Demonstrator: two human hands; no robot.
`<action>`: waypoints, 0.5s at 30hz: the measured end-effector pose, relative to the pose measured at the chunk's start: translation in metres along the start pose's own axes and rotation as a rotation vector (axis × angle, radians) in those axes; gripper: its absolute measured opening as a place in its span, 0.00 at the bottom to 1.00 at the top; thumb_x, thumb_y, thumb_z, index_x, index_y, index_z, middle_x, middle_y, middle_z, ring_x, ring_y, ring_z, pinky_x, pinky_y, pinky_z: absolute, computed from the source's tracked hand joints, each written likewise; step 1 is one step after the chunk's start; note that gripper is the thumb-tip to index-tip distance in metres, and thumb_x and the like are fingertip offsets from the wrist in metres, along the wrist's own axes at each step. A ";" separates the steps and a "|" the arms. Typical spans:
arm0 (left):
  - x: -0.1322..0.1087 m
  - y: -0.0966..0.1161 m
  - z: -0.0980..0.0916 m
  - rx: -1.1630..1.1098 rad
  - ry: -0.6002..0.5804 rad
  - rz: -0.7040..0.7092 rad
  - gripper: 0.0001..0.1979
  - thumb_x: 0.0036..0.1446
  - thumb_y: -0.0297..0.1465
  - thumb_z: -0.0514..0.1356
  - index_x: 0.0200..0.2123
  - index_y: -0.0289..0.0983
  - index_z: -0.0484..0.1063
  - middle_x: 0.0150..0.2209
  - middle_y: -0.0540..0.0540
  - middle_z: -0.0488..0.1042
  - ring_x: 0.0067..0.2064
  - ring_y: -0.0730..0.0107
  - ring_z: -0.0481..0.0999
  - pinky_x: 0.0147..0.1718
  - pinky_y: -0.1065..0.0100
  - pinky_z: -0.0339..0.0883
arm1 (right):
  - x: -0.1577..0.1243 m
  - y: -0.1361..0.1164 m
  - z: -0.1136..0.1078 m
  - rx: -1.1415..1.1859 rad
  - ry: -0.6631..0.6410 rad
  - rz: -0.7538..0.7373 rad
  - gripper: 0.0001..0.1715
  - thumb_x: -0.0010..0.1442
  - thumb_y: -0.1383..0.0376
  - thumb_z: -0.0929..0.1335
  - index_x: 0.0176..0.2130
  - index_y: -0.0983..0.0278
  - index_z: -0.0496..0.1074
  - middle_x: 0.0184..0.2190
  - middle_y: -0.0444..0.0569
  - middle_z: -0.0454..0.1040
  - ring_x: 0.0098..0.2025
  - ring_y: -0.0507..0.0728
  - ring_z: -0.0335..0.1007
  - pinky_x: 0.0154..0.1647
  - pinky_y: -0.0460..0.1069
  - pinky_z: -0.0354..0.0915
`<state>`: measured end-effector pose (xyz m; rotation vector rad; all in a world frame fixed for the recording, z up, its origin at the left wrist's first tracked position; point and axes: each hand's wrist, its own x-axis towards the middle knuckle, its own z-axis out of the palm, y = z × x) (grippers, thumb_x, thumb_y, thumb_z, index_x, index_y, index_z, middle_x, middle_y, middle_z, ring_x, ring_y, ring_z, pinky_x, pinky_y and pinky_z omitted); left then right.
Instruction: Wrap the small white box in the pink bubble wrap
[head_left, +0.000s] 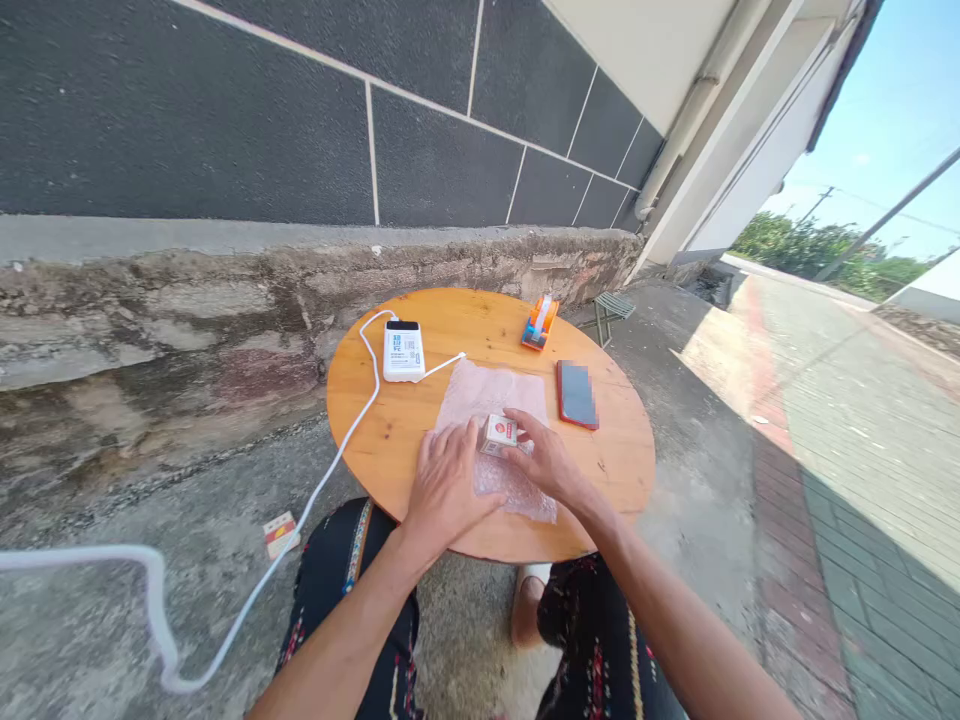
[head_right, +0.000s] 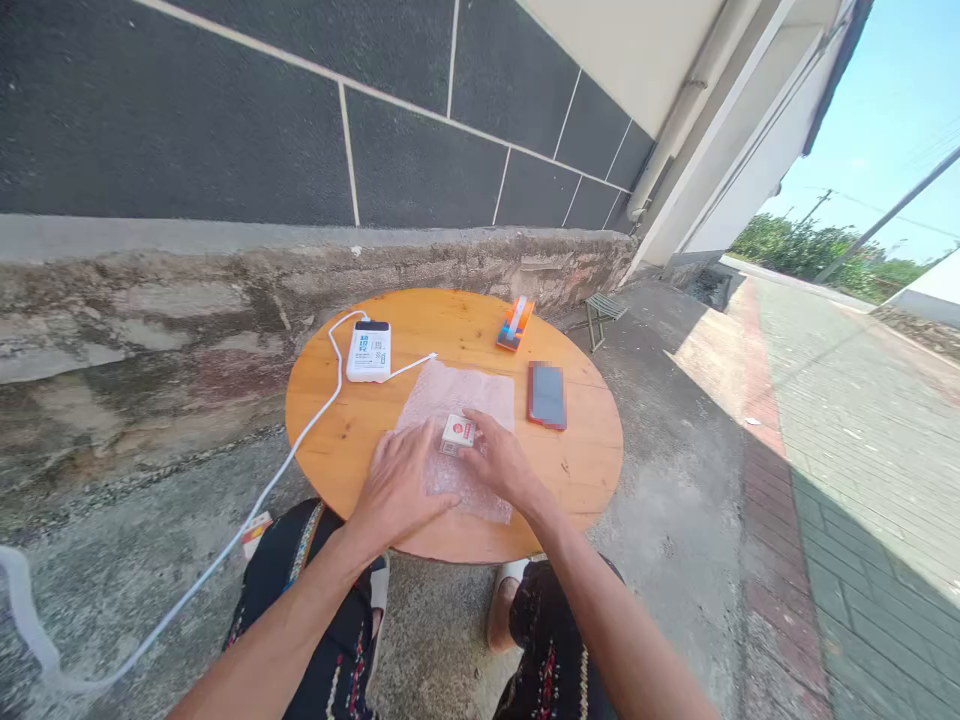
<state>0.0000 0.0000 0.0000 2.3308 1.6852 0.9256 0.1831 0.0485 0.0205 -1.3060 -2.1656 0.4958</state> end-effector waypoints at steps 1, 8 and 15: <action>0.000 0.000 0.000 -0.003 0.002 0.003 0.50 0.40 0.42 0.67 0.63 0.38 0.48 0.61 0.37 0.60 0.62 0.49 0.57 0.62 0.48 0.44 | 0.001 0.000 0.000 -0.010 -0.004 -0.004 0.31 0.57 0.66 0.66 0.59 0.62 0.60 0.54 0.55 0.69 0.41 0.56 0.72 0.47 0.55 0.66; 0.000 -0.005 -0.005 -0.124 0.136 0.014 0.36 0.51 0.37 0.60 0.61 0.37 0.53 0.59 0.38 0.64 0.61 0.53 0.60 0.60 0.50 0.51 | -0.023 -0.011 -0.015 -0.047 0.121 -0.125 0.28 0.59 0.62 0.67 0.58 0.61 0.62 0.55 0.55 0.67 0.56 0.60 0.63 0.53 0.57 0.63; -0.013 -0.002 -0.031 -0.250 0.404 -0.038 0.16 0.59 0.30 0.51 0.50 0.37 0.68 0.50 0.43 0.71 0.55 0.62 0.68 0.58 0.58 0.59 | -0.079 -0.041 -0.013 -0.388 -0.056 -0.220 0.11 0.60 0.64 0.66 0.44 0.62 0.71 0.50 0.53 0.71 0.49 0.60 0.65 0.48 0.56 0.58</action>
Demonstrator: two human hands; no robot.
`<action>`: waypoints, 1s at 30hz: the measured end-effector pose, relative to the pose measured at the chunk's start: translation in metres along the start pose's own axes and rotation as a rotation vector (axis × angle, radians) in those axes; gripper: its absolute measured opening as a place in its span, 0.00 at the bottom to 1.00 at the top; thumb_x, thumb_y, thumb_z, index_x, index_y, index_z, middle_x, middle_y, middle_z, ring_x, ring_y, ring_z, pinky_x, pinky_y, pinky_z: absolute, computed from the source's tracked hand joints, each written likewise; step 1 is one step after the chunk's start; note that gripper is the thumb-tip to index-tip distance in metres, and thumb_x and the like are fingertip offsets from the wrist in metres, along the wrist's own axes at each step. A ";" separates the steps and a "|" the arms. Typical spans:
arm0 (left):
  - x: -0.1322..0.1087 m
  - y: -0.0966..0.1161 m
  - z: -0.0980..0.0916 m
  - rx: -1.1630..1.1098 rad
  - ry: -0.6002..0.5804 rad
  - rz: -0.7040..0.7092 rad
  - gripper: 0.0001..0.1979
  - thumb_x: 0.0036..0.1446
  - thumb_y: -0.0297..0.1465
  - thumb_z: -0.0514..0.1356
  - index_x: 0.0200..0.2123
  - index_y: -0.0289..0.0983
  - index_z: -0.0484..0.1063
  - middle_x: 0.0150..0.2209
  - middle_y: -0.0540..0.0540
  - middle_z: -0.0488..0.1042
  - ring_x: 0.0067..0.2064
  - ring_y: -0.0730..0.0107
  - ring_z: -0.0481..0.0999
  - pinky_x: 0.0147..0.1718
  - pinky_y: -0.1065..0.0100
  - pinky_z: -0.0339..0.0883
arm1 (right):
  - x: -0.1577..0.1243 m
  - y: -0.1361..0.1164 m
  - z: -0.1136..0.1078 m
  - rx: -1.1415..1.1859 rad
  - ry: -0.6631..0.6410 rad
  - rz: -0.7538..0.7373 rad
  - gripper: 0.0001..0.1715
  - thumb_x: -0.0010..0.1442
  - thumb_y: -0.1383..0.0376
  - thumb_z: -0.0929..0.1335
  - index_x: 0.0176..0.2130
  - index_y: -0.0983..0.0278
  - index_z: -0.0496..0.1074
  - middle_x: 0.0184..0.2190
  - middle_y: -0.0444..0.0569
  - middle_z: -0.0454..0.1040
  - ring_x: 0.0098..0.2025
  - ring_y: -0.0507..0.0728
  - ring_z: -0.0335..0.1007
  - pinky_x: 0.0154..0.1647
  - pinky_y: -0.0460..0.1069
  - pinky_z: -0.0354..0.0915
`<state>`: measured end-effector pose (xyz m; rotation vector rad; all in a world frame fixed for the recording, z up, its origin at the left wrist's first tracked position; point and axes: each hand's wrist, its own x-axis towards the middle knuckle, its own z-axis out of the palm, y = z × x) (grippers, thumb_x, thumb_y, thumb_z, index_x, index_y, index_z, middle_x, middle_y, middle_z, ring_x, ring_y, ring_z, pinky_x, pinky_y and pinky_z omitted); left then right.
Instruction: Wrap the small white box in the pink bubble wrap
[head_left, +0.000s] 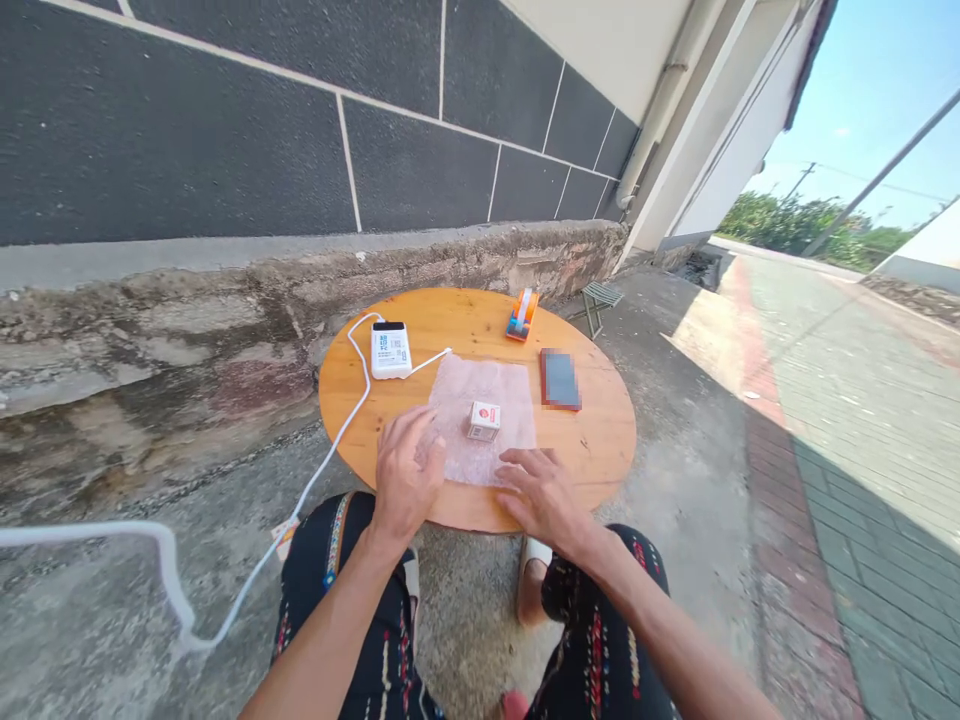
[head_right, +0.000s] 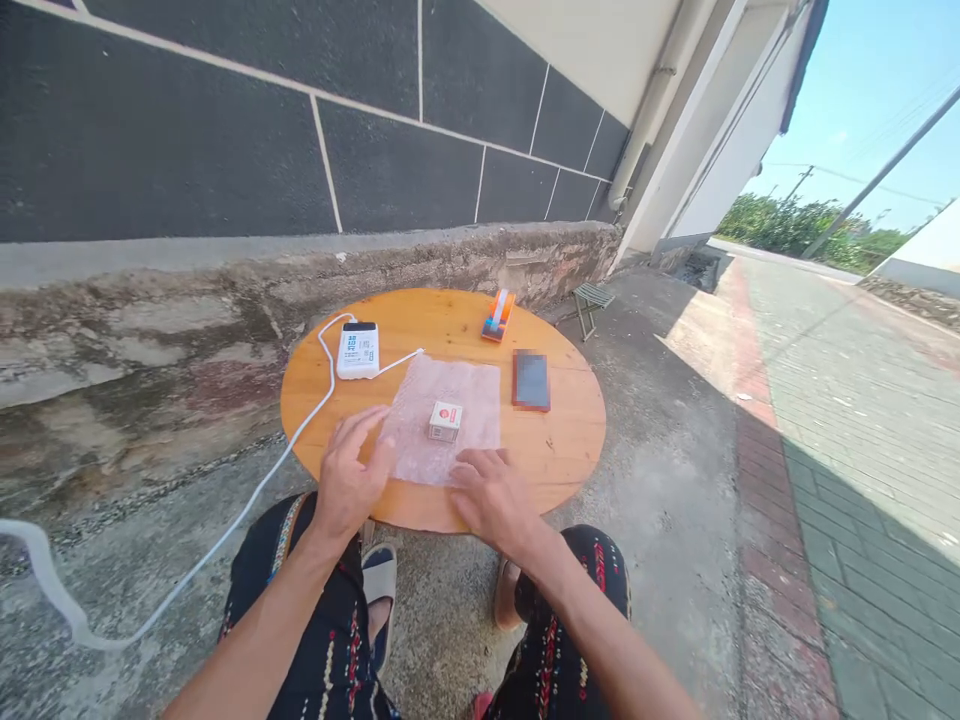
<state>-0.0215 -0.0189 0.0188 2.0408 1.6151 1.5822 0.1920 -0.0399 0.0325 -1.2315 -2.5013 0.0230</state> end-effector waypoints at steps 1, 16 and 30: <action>-0.004 0.004 -0.004 0.004 0.004 -0.002 0.15 0.59 0.30 0.51 0.49 0.38 0.68 0.50 0.44 0.71 0.54 0.62 0.68 0.58 0.58 0.59 | -0.001 -0.004 0.001 -0.067 -0.018 -0.001 0.11 0.60 0.65 0.66 0.44 0.63 0.70 0.50 0.54 0.70 0.48 0.61 0.65 0.48 0.56 0.57; 0.017 0.019 0.010 0.213 -0.440 0.230 0.21 0.49 0.27 0.60 0.48 0.40 0.70 0.59 0.42 0.64 0.62 0.54 0.59 0.59 0.51 0.53 | 0.026 0.008 -0.011 -0.038 0.060 0.188 0.10 0.61 0.72 0.61 0.36 0.66 0.72 0.38 0.50 0.75 0.42 0.55 0.69 0.42 0.49 0.54; 0.050 0.002 0.025 0.092 -0.455 0.105 0.01 0.52 0.28 0.60 0.31 0.40 0.71 0.51 0.45 0.72 0.54 0.58 0.68 0.54 0.53 0.59 | 0.064 0.051 -0.036 0.289 -0.050 0.281 0.18 0.66 0.62 0.59 0.31 0.66 0.72 0.29 0.48 0.75 0.29 0.53 0.68 0.30 0.46 0.57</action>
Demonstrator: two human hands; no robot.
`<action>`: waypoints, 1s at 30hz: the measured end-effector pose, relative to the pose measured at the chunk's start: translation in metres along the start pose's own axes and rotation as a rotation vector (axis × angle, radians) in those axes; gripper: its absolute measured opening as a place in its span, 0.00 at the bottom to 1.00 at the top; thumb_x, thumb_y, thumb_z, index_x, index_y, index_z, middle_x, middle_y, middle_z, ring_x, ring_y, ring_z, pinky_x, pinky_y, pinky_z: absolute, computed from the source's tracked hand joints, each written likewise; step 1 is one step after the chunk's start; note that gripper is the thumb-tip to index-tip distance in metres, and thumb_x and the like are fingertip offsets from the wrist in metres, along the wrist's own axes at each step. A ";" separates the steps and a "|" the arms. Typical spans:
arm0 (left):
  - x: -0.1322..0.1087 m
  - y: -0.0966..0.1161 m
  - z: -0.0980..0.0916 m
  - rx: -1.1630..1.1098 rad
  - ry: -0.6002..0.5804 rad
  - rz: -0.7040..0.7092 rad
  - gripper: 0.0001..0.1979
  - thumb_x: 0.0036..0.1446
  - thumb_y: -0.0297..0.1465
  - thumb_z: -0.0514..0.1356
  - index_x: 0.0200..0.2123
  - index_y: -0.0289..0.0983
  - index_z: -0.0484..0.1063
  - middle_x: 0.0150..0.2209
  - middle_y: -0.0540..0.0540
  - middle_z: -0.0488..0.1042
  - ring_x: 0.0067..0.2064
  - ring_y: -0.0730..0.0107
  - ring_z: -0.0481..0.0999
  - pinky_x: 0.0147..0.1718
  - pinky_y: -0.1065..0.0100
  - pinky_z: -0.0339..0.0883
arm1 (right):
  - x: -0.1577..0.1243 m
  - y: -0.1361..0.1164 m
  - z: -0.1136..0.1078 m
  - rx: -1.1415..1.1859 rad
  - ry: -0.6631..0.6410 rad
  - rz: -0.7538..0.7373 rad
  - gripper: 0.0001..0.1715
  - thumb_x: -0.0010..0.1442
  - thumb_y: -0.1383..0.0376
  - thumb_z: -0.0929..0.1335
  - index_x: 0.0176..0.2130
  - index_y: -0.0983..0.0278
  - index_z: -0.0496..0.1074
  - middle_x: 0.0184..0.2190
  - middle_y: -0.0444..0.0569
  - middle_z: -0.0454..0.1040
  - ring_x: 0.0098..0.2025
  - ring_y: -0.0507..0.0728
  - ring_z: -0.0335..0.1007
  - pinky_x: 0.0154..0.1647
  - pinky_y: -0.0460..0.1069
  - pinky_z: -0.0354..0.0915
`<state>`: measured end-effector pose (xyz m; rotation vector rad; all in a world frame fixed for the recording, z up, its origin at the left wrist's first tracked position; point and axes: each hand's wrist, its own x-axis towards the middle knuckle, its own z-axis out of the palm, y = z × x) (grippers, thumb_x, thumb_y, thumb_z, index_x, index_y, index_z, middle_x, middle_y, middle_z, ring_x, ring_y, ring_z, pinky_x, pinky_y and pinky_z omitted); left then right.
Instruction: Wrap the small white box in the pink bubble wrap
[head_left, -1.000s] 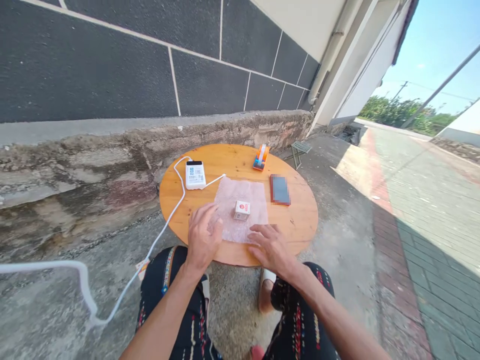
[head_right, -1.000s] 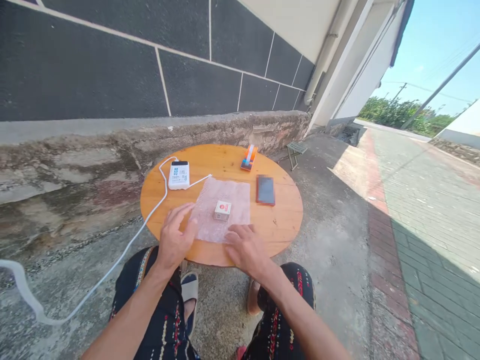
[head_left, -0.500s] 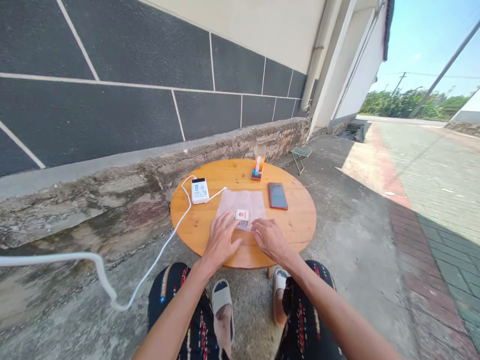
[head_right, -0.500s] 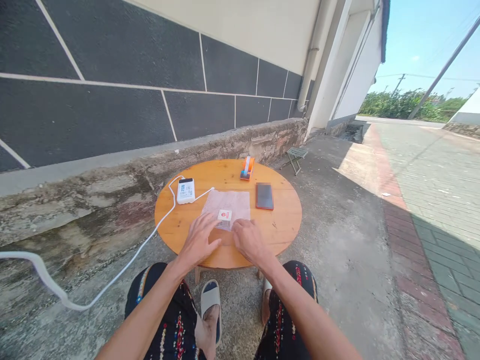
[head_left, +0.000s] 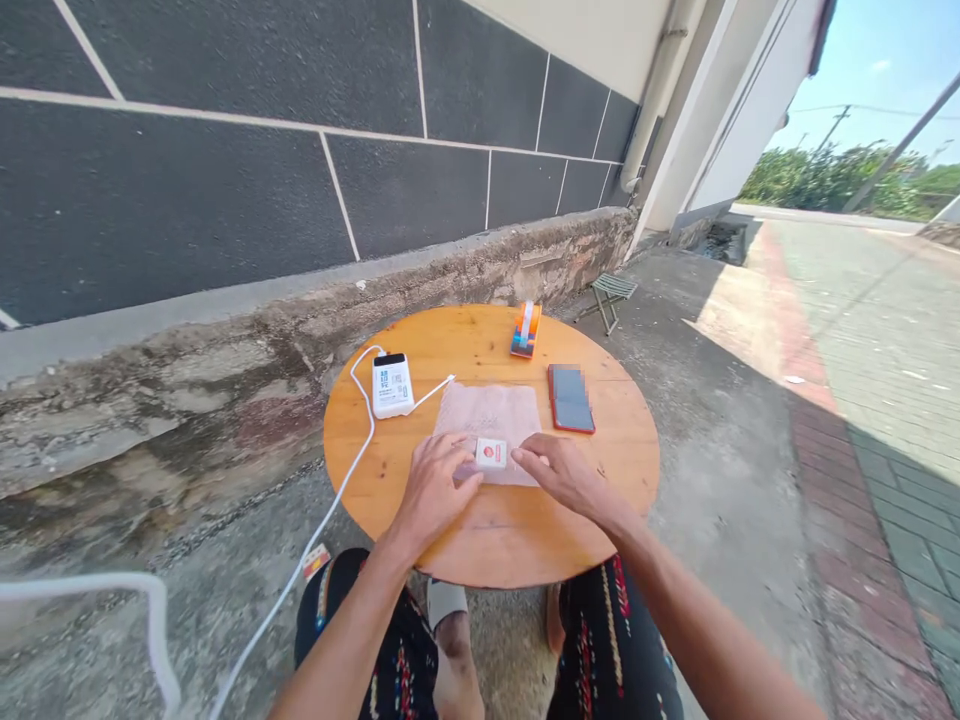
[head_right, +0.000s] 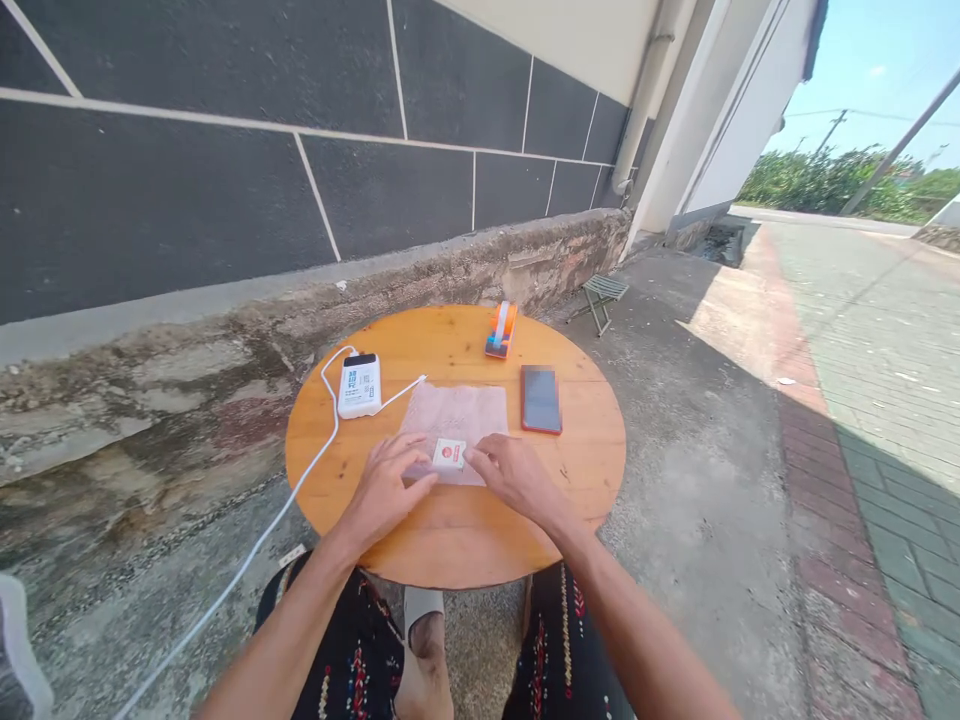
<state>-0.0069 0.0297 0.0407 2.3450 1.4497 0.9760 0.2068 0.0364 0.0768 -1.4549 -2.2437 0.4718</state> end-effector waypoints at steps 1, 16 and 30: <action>-0.004 0.000 0.001 0.024 0.011 0.026 0.01 0.52 0.28 0.60 0.30 0.40 0.71 0.52 0.45 0.71 0.56 0.57 0.66 0.56 0.51 0.56 | 0.003 0.002 -0.004 0.038 -0.001 -0.011 0.19 0.66 0.61 0.58 0.32 0.65 0.72 0.30 0.48 0.75 0.30 0.53 0.68 0.32 0.46 0.58; -0.039 -0.003 0.006 -0.040 0.042 0.010 0.09 0.47 0.19 0.55 0.28 0.39 0.67 0.56 0.45 0.67 0.60 0.57 0.61 0.61 0.47 0.49 | 0.028 -0.004 0.024 -0.207 -0.142 -0.146 0.33 0.52 0.70 0.66 0.57 0.69 0.62 0.48 0.56 0.73 0.51 0.62 0.69 0.52 0.55 0.59; -0.044 0.011 0.000 -0.067 0.005 0.025 0.10 0.44 0.18 0.55 0.27 0.39 0.66 0.56 0.46 0.68 0.60 0.57 0.61 0.59 0.48 0.52 | 0.025 -0.002 0.029 -0.212 -0.136 -0.167 0.34 0.54 0.68 0.66 0.59 0.71 0.60 0.48 0.58 0.73 0.50 0.62 0.69 0.53 0.56 0.58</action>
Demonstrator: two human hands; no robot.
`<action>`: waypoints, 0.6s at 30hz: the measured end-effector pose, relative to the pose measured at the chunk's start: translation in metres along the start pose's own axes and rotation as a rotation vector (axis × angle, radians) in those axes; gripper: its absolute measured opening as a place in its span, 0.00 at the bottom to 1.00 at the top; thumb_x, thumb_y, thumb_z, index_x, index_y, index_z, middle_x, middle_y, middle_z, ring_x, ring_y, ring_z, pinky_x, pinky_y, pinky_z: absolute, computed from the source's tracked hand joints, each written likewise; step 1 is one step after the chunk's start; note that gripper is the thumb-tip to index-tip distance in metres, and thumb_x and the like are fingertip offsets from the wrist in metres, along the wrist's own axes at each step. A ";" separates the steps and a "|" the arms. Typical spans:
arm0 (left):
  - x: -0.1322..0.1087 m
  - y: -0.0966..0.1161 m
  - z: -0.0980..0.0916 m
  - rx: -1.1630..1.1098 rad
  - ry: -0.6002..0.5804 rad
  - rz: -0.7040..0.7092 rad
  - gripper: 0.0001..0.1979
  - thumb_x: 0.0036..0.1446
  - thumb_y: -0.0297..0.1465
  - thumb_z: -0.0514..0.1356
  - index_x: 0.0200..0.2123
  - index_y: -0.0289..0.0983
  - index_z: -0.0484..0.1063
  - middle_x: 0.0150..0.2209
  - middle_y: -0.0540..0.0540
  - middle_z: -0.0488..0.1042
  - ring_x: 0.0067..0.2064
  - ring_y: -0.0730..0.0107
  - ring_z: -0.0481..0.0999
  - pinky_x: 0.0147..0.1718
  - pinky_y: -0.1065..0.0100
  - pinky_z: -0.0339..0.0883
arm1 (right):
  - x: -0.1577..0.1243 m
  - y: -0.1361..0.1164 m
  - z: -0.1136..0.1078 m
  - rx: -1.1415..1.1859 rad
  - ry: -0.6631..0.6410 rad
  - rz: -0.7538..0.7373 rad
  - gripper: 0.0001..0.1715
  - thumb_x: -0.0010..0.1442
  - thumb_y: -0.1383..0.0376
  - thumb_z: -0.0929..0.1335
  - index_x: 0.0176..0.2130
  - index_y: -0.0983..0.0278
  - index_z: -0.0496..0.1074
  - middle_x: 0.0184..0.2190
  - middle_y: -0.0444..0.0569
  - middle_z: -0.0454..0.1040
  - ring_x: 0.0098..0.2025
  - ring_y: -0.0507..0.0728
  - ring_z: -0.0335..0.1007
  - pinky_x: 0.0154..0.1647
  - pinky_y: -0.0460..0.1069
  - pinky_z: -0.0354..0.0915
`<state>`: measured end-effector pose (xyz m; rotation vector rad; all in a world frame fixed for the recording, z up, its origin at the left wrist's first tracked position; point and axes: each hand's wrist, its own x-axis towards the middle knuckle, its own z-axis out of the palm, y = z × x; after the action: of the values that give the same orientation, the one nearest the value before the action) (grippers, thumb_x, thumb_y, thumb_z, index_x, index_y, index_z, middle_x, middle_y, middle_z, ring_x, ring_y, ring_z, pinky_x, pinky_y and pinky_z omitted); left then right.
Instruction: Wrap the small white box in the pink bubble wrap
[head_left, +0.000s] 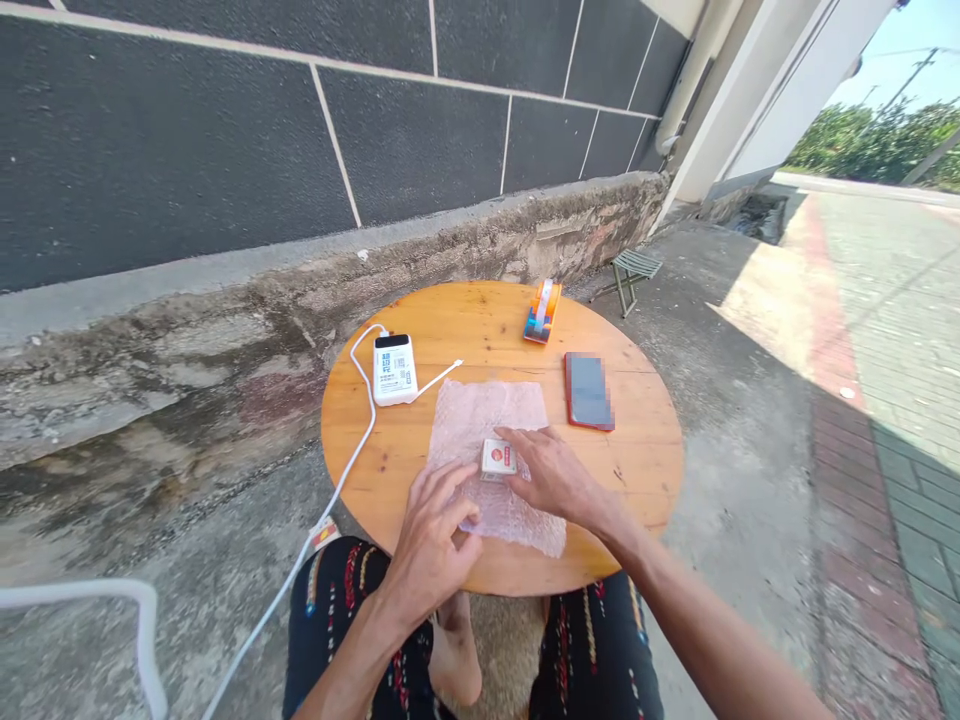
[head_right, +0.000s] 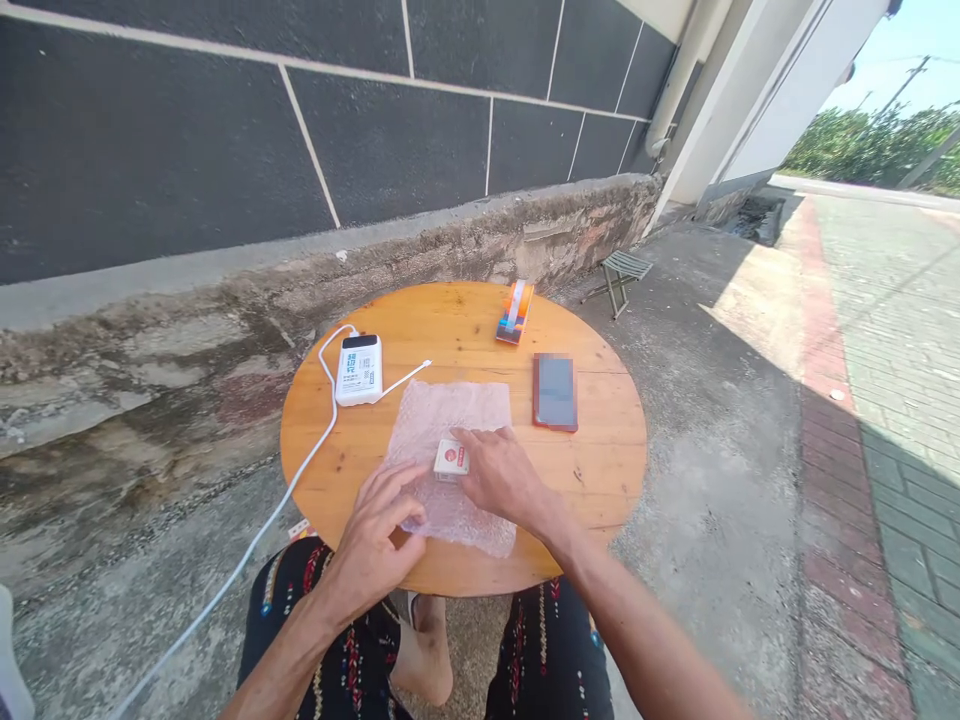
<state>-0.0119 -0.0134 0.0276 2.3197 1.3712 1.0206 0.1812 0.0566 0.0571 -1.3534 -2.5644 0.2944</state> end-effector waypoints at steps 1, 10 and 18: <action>0.000 0.001 0.000 0.001 -0.004 0.003 0.10 0.43 0.18 0.54 0.27 0.39 0.65 0.55 0.46 0.68 0.59 0.57 0.61 0.59 0.48 0.51 | 0.000 0.000 0.000 0.007 -0.002 0.003 0.34 0.54 0.69 0.66 0.59 0.71 0.60 0.48 0.59 0.73 0.50 0.62 0.68 0.53 0.56 0.58; 0.016 0.004 -0.001 -0.010 0.029 -0.014 0.06 0.50 0.23 0.58 0.26 0.39 0.64 0.52 0.45 0.72 0.54 0.60 0.67 0.54 0.52 0.59 | -0.058 -0.010 -0.014 0.223 0.161 -0.037 0.36 0.58 0.56 0.67 0.61 0.63 0.56 0.58 0.58 0.64 0.59 0.63 0.59 0.57 0.59 0.57; 0.042 -0.001 0.004 -0.114 0.046 -0.130 0.08 0.53 0.25 0.57 0.24 0.39 0.62 0.49 0.47 0.74 0.51 0.63 0.71 0.52 0.58 0.61 | -0.057 0.000 0.020 0.327 0.296 0.104 0.10 0.60 0.69 0.63 0.41 0.62 0.70 0.46 0.52 0.73 0.46 0.59 0.70 0.47 0.55 0.62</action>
<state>0.0031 0.0231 0.0433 2.1088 1.4213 1.0887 0.2068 0.0080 0.0316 -1.2981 -2.1018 0.4701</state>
